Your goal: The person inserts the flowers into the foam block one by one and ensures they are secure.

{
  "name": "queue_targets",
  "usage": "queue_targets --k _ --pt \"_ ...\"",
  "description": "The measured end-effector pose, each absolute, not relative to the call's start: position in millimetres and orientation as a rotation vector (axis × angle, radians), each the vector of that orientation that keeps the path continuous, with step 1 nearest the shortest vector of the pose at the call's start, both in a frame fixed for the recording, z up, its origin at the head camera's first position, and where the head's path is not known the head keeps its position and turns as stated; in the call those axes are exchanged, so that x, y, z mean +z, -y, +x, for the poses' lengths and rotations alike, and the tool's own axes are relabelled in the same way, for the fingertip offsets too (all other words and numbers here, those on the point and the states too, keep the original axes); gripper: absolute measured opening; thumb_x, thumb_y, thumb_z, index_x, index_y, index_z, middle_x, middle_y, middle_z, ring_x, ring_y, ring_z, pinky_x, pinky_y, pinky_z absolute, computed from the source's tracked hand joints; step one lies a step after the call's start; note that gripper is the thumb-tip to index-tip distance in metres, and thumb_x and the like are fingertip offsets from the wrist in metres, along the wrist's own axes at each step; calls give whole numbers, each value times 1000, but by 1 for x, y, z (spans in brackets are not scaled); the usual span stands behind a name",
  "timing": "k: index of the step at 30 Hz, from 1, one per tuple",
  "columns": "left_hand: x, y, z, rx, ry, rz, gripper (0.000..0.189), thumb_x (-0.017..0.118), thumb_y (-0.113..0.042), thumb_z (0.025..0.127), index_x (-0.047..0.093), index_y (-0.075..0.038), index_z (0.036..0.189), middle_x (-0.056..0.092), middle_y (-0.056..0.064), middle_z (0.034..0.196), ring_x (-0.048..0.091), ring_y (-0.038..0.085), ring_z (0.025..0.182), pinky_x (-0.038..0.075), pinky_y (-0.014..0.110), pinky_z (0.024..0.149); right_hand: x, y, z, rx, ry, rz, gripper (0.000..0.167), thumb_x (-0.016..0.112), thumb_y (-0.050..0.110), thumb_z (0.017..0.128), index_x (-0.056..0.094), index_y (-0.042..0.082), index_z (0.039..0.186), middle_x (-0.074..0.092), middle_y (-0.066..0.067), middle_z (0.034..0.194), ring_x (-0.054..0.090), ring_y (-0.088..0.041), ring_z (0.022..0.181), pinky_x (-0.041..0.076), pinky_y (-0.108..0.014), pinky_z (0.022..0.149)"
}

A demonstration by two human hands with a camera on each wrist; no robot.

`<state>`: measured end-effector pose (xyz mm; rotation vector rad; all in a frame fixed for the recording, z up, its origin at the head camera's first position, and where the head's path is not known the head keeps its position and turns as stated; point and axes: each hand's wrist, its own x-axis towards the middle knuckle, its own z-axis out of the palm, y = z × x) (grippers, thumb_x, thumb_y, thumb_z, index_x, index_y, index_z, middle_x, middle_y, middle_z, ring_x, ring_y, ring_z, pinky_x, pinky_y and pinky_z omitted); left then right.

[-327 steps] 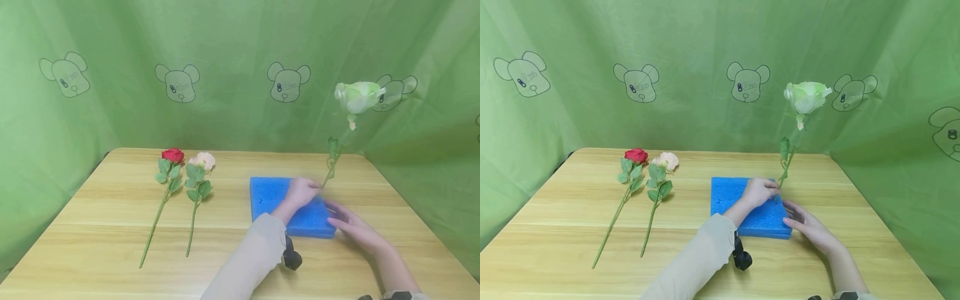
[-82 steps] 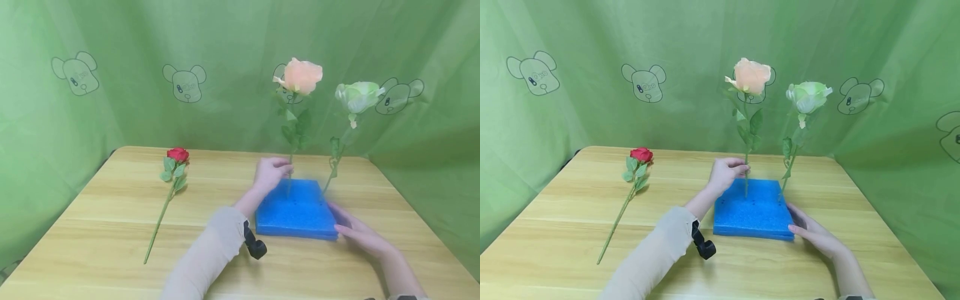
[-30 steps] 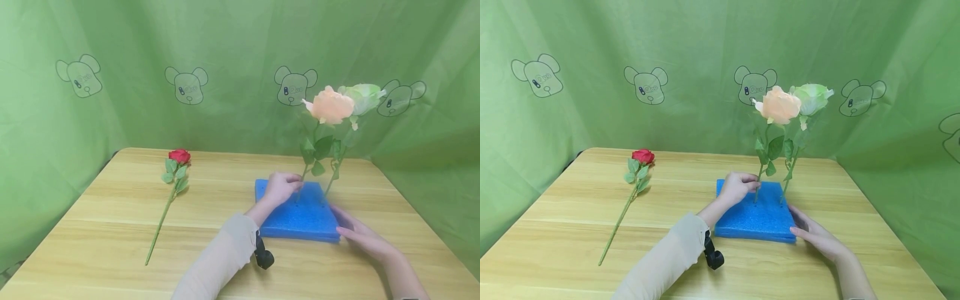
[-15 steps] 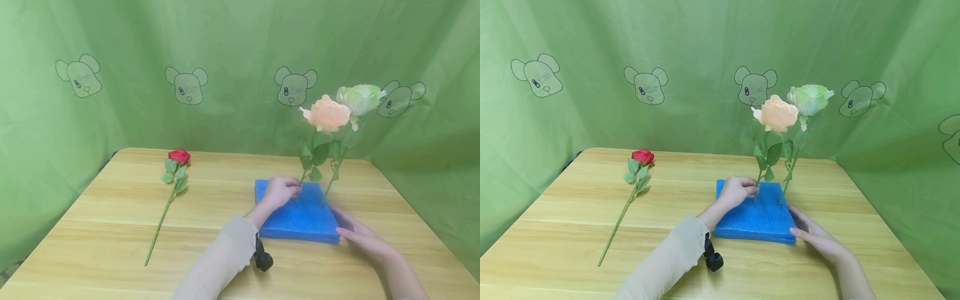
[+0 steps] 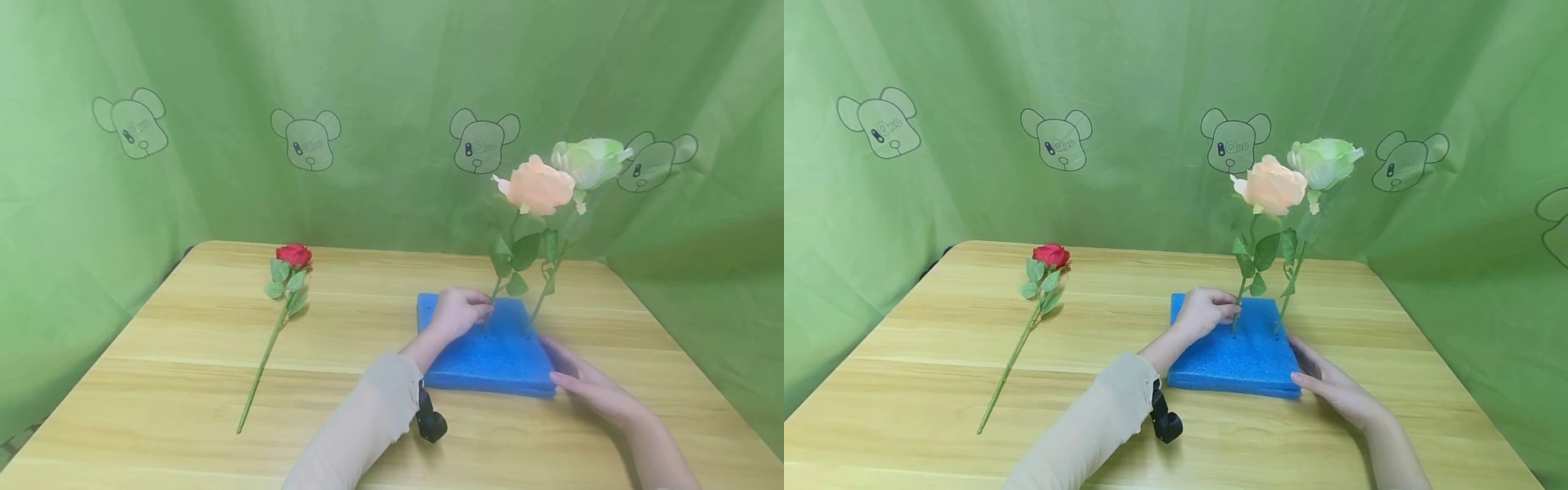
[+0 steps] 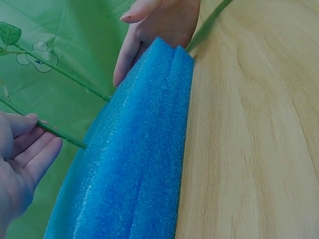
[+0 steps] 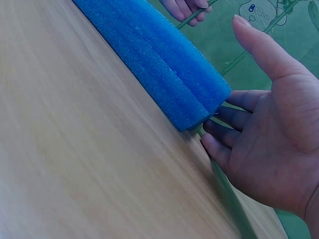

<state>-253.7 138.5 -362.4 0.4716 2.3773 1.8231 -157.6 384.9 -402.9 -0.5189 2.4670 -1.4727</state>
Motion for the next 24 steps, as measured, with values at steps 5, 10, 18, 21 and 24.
queue_targets --k 5,10,18,21,24 --pt "-364 -136 -253 1787 -2417 485 16 70 -15 82 72 -6 96 71 3 82 65 8 65 51 16 59 -403 -385 -157 -1480 -2457 -524 59 39 8 99 8 6 148 3 -22 152 13 4 130 20 -2 91" --pt "-366 -134 -253 1767 -2419 493 16 70 -16 83 72 -6 95 69 1 74 63 9 62 50 17 56 -404 -385 -157 -1496 -2442 -527 59 39 8 98 8 6 148 2 -22 152 17 15 124 20 -2 91" --pt "-367 -128 -253 1782 -2377 501 19 70 -18 83 71 -7 98 69 0 77 63 8 63 52 17 59 -406 -387 -158 -1495 -2449 -537 59 39 7 98 8 4 148 1 -24 151 19 21 120 19 -2 91" --pt "-368 -123 -255 1802 -2365 504 19 69 -18 83 70 -7 98 70 1 77 64 11 66 52 18 59 -406 -387 -159 -1486 -2456 -532 59 39 7 98 8 4 148 1 -24 151 17 16 124 20 -2 90" --pt "-368 -116 -258 1835 -2353 500 18 69 -17 84 70 -5 98 70 3 78 66 15 68 53 20 60 -406 -387 -159 -1473 -2463 -530 59 39 8 98 8 5 148 1 -23 151 10 -5 136 20 -2 90"
